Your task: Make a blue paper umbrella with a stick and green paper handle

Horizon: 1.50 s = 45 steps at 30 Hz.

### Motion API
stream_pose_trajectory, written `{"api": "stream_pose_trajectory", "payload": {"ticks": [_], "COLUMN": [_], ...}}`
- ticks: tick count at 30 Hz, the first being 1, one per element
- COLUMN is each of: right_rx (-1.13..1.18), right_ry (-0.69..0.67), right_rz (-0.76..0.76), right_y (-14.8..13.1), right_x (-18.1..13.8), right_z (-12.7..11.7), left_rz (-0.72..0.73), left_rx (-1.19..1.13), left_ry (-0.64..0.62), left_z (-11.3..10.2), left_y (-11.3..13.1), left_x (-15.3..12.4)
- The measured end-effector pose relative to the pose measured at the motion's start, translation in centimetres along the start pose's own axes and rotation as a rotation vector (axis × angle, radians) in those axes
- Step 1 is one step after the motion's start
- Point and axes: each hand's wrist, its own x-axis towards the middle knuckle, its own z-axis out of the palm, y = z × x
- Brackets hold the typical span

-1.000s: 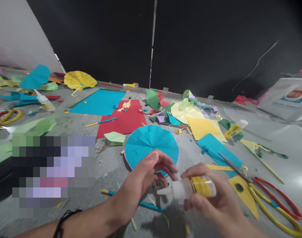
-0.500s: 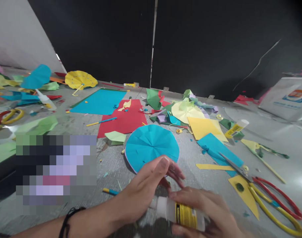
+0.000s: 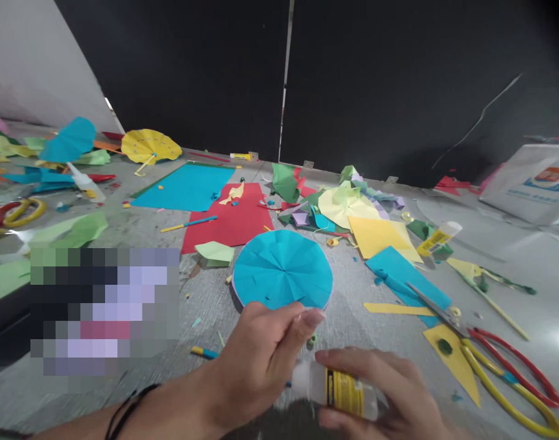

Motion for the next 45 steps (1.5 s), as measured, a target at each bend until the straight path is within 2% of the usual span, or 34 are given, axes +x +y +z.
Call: {"api": "stream_pose_trajectory", "payload": {"ticks": [3, 7, 10, 14, 21, 27, 31, 36, 41, 43, 45], "right_rx": [0.011, 0.013, -0.007, -0.016, -0.084, -0.104, -0.146, -0.072, -0.029, -0.013, 0.025], "right_ry": [-0.018, -0.059, -0.062, -0.054, 0.042, 0.063, 0.066, 0.017, -0.026, -0.028, -0.038], "right_rz": [0.02, -0.076, -0.131, -0.122, -0.105, -0.099, -0.097, -0.062, -0.021, -0.024, -0.04], "right_y": [0.1, 0.3, 0.4, 0.5, 0.7, 0.5, 0.5, 0.4, 0.1, 0.1, 0.2], "right_x": [0.0, 0.3, 0.6, 0.6, 0.6, 0.8, 0.8, 0.6, 0.3, 0.2, 0.3], "right_z": [-0.2, -0.3, -0.3, -0.6, -1.0, -0.9, -1.0, -0.8, -0.5, -0.5, -0.5], "left_rz": [-0.153, -0.319, -0.363, -0.41, -0.533, -0.52, -0.508, -0.374, -0.205, -0.213, -0.288], "left_rx": [-0.217, -0.443, -0.559, -0.669, -0.719, -0.774, -0.696, -0.553, -0.288, -0.269, -0.353], "left_ry": [-0.071, -0.137, -0.138, -0.127, -0.092, -0.124, -0.107, -0.026, -0.007, -0.035, -0.076], "left_z": [0.1, 0.5, 0.6, 0.6, -0.1, -0.4, -0.1, 0.2, 0.0, 0.0, 0.1], "left_y": [0.2, 0.0, -0.1, -0.1, 0.8, 0.6, 0.1, 0.0, 0.4, 0.3, 0.2], "left_x": [0.3, 0.7, 0.9, 1.3, 1.9, 1.8, 1.9, 1.5, 0.6, 0.6, 0.8]}}
